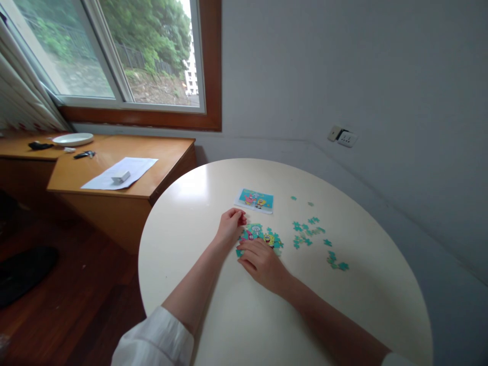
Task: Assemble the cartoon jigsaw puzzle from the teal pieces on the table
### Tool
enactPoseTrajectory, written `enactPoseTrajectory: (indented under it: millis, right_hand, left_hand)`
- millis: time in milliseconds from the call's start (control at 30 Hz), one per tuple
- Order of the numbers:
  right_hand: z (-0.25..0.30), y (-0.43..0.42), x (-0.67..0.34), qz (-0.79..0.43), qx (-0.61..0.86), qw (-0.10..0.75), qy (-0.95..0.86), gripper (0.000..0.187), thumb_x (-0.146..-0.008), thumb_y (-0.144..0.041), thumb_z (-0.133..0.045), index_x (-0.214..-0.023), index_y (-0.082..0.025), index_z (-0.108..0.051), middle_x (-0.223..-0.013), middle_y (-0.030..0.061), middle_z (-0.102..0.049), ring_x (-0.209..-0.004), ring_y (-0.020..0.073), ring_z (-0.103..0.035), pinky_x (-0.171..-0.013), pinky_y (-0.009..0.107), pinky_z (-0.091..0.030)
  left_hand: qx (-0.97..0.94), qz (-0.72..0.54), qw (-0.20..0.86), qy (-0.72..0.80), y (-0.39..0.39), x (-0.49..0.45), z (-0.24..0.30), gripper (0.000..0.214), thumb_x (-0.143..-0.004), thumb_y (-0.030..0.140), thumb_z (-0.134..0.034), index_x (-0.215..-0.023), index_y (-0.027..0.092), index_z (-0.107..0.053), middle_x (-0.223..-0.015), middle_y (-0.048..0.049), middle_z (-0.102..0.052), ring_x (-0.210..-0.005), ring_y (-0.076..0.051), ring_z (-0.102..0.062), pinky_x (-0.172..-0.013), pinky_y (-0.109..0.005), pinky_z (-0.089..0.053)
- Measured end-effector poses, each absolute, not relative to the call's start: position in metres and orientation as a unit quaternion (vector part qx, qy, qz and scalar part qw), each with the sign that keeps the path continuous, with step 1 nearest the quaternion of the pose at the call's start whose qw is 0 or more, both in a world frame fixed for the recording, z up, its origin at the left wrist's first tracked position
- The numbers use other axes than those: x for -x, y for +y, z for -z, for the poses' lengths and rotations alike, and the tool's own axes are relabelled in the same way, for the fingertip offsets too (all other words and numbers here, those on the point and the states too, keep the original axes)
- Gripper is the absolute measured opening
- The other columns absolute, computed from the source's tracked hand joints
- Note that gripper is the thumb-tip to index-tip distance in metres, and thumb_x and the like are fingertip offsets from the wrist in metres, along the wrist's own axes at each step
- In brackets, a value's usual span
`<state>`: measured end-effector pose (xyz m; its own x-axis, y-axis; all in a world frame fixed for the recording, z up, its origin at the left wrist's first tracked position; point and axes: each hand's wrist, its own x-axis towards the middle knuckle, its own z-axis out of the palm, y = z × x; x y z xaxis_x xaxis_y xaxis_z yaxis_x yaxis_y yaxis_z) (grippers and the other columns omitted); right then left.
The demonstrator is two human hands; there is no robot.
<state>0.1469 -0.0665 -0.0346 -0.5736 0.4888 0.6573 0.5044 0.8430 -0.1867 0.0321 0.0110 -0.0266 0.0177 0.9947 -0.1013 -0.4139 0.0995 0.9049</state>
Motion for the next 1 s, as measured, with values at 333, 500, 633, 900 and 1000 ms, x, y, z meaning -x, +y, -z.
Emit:
enactPoseTrajectory:
  millis: [333,500,633,900,1000]
  right_hand:
    - [0.0364,-0.0643,-0.1487,-0.042,0.293,0.364,-0.883,0.012,-0.08,-0.013,-0.052,-0.07,-0.019,-0.053,-0.082,0.0033,-0.067,-0.081,0.015,-0.06,-0.078,0.033,-0.042]
    - [0.0376,-0.0634,-0.1489,-0.057,0.304,0.357,-0.882,0.009,-0.078,-0.018,-0.057,-0.07,-0.019,-0.054,-0.081,0.0024,-0.067,-0.08,0.0158,-0.06,-0.078,0.034,-0.04]
    - [0.0364,-0.0634,-0.1494,-0.075,0.311,0.361,-0.876,0.006,-0.075,-0.019,-0.062,-0.077,-0.019,-0.056,-0.082,0.0024,-0.067,-0.082,0.0167,-0.059,-0.078,0.034,-0.041]
    - [0.036,-0.0625,-0.1512,-0.092,0.308,0.357,-0.877,0.008,-0.077,-0.013,-0.056,-0.081,-0.019,-0.059,-0.091,0.0029,-0.067,-0.09,0.0167,-0.059,-0.082,0.035,-0.039]
    - [0.0369,-0.0621,-0.1511,-0.098,0.313,0.357,-0.875,0.007,-0.077,-0.014,-0.057,-0.081,-0.019,-0.059,-0.089,0.0025,-0.068,-0.089,0.0166,-0.059,-0.083,0.036,-0.039]
  left_hand:
    - [-0.358,-0.567,0.618,0.409,0.0103,-0.031,0.0262,0.006,-0.068,0.016,-0.053,-0.063,0.013,-0.055,-0.051,0.0011,-0.053,-0.048,-0.007,-0.05,-0.054,-0.021,-0.04]
    - [-0.36,-0.568,0.618,0.407,0.0106,-0.0307,0.027,0.006,-0.069,0.015,-0.052,-0.064,0.013,-0.055,-0.052,0.0007,-0.053,-0.048,-0.007,-0.05,-0.054,-0.021,-0.04]
    - [-0.362,-0.57,0.618,0.402,0.0121,-0.0308,0.0292,0.006,-0.069,0.015,-0.052,-0.064,0.013,-0.055,-0.051,0.0008,-0.053,-0.048,-0.007,-0.05,-0.055,-0.021,-0.04]
    - [-0.357,-0.568,0.624,0.4,0.0117,-0.0304,0.0279,0.008,-0.07,0.014,-0.049,-0.064,0.012,-0.054,-0.05,0.0011,-0.053,-0.047,-0.007,-0.05,-0.054,-0.02,-0.039]
    - [-0.353,-0.568,0.624,0.403,0.0114,-0.0305,0.0269,0.009,-0.07,0.013,-0.049,-0.064,0.012,-0.054,-0.049,0.0012,-0.053,-0.046,-0.007,-0.05,-0.053,-0.02,-0.039]
